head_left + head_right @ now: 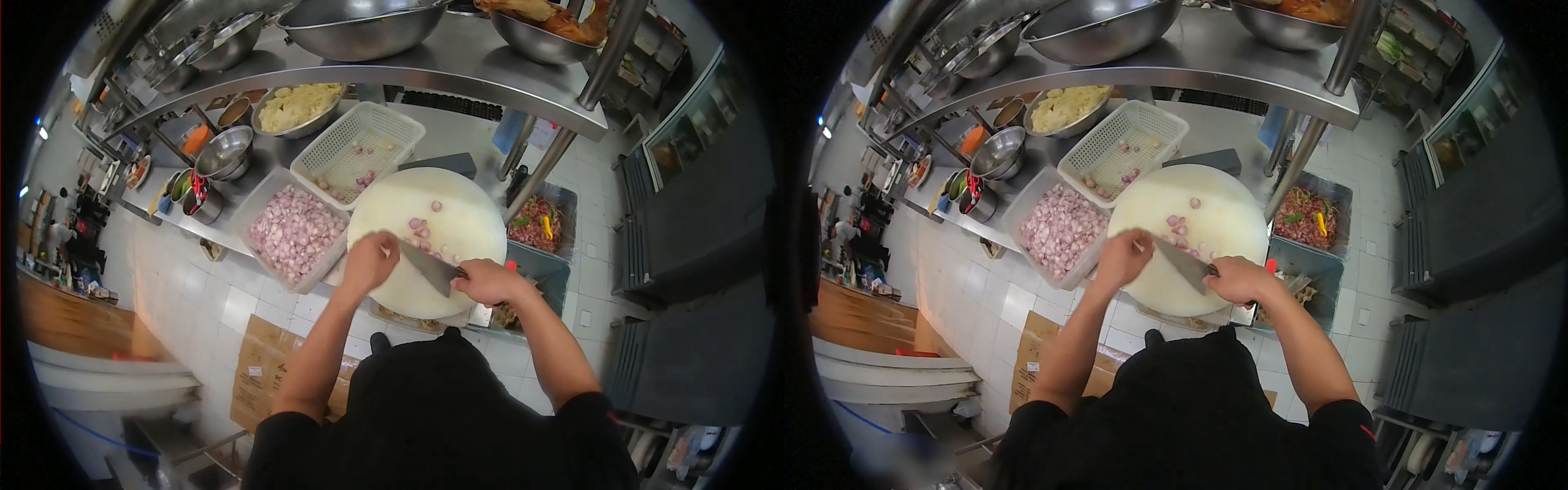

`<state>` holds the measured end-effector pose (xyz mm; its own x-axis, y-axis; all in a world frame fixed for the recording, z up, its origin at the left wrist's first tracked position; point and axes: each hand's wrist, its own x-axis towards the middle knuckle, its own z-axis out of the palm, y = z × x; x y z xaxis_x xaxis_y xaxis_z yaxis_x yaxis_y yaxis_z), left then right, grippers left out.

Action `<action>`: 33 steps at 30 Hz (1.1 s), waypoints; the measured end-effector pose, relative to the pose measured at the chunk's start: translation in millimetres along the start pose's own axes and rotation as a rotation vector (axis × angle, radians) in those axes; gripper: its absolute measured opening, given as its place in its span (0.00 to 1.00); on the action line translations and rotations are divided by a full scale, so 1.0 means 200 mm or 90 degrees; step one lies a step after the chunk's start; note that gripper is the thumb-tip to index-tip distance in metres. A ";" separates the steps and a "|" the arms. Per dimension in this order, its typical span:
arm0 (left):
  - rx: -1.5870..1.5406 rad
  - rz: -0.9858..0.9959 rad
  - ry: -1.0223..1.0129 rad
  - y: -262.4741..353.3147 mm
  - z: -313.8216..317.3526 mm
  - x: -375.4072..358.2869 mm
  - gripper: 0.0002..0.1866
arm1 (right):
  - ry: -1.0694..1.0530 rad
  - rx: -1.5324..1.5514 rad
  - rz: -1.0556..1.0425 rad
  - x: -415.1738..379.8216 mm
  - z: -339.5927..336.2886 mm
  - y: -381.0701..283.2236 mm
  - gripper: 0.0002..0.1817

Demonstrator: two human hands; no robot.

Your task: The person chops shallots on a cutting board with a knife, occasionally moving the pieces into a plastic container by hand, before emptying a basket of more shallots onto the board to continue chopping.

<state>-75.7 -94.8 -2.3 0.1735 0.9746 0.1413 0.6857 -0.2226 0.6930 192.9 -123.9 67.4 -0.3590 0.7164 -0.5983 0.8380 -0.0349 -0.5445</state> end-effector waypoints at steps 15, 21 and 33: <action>-0.088 0.337 -0.062 0.69 0.16 0.18 0.26 | 0.094 -0.099 -0.004 -0.05 0.10 0.02 0.24; 0.013 0.076 -0.021 0.31 -0.03 0.25 0.20 | 0.140 -0.077 0.021 -0.09 0.14 0.04 0.23; -0.035 0.123 0.028 0.04 0.17 -0.37 0.06 | 0.042 -0.170 0.008 -0.24 0.14 -0.14 0.20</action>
<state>-58.0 -169.4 -31.4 0.2668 0.9141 0.3054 0.6026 -0.4055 0.6874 175.7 -177.0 95.3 -0.3276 0.7610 -0.5600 0.9240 0.1342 -0.3582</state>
